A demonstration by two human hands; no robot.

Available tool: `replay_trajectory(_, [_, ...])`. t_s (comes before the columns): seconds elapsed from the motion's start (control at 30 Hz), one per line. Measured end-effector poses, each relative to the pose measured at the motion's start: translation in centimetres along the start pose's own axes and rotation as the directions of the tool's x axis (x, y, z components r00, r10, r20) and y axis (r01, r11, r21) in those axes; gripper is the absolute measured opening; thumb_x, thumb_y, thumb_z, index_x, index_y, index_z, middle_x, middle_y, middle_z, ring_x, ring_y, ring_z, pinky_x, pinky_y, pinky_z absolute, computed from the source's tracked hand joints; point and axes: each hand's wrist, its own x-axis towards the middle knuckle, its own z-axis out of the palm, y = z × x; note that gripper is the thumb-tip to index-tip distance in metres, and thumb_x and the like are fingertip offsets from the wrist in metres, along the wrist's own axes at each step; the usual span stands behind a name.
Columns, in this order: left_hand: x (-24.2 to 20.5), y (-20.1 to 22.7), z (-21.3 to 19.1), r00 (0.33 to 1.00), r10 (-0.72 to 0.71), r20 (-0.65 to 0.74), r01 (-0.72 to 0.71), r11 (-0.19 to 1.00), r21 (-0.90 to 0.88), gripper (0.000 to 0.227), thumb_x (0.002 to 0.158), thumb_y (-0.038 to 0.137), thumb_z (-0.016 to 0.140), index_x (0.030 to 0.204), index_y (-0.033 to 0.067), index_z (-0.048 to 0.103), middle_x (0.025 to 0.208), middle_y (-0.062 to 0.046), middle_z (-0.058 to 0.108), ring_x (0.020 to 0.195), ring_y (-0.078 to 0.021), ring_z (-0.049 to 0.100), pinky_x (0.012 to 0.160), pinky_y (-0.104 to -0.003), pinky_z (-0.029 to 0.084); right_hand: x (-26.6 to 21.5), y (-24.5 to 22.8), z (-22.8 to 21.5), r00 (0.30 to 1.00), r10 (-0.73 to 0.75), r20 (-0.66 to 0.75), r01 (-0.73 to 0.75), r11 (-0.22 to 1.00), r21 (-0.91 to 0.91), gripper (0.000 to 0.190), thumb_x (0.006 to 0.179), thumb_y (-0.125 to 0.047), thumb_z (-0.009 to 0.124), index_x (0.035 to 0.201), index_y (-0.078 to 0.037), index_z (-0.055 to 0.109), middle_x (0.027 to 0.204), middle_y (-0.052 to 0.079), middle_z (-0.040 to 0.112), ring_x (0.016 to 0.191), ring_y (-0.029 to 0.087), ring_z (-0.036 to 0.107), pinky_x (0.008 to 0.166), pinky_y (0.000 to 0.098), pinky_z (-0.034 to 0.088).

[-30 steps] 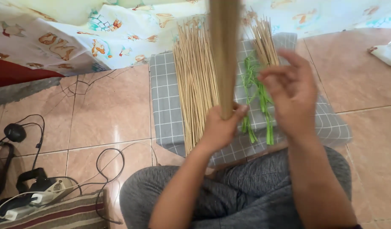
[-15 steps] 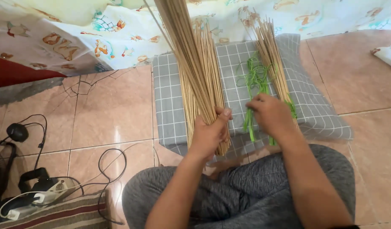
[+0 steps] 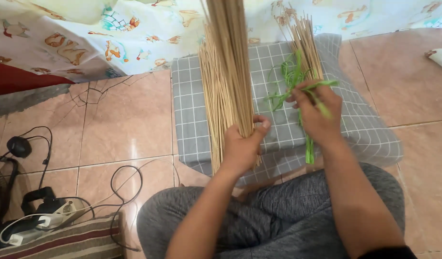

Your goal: Gathering thin wooden sticks into bundles and tying them with green plastic strips.

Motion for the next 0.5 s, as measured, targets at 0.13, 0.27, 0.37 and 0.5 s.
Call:
replay_trajectory(0.13, [-0.4, 0.6, 0.5, 0.999, 0.026, 0.021, -0.025, 0.999, -0.038, 0.029, 0.093, 0.02, 0.074, 0.114, 0.0013, 0.07, 0.055, -0.005, 0.057, 0.046, -0.0127, 0.057, 0.05, -0.027, 0.047, -0.6, -0.2, -0.1, 0.998, 0.067, 0.006, -0.068, 0.986, 0.152, 0.008, 0.102, 0.003, 0.07, 0.109, 0.0, 0.067, 0.087, 0.017, 0.071, 0.078, 0.023, 0.071, 0.073, 0.0369, 0.062])
replay_trajectory(0.27, [-0.4, 1.6, 0.7, 0.999, 0.015, 0.042, -0.018, 0.998, 0.058, 0.045, 0.079, 0.029, 0.086, 0.113, 0.0042, 0.071, 0.056, -0.005, 0.055, 0.048, -0.0145, 0.059, 0.048, -0.026, 0.044, -2.2, -1.9, 0.1, 0.997, 0.069, 0.038, -0.071, 0.995, 0.065, 0.015, 0.09, 0.002, 0.081, 0.102, -0.002, 0.074, 0.082, 0.016, 0.07, 0.079, 0.022, 0.07, 0.075, 0.0388, 0.06])
replay_trajectory(0.37, [0.1, 0.7, 0.8, 1.0, 0.017, 0.017, -0.018, 0.998, 0.058, 0.029, 0.082, 0.024, 0.083, 0.099, 0.0035, 0.072, 0.053, -0.004, 0.054, 0.045, -0.013, 0.056, 0.045, -0.025, 0.04, -2.6, -2.7, 0.5, 0.994, 0.065, 0.085, -0.076, 0.987, 0.142, 0.022, 0.084, 0.004, 0.084, 0.102, 0.0, 0.072, 0.077, 0.013, 0.069, 0.076, 0.018, 0.069, 0.076, 0.0367, 0.059])
replay_trajectory(0.5, [-1.1, 1.9, 0.0, 0.999, -0.005, -0.045, 0.007, 0.999, 0.036, 0.022, 0.091, 0.029, 0.078, 0.09, 0.0071, 0.072, 0.052, 0.0, 0.056, 0.043, -0.0088, 0.051, 0.043, -0.024, 0.043, -2.3, -2.4, 0.5, 0.992, 0.114, -0.058, -0.095, 0.959, 0.266, 0.023, 0.092, 0.007, 0.079, 0.109, 0.002, 0.066, 0.082, 0.017, 0.071, 0.077, 0.024, 0.074, 0.077, 0.0402, 0.065])
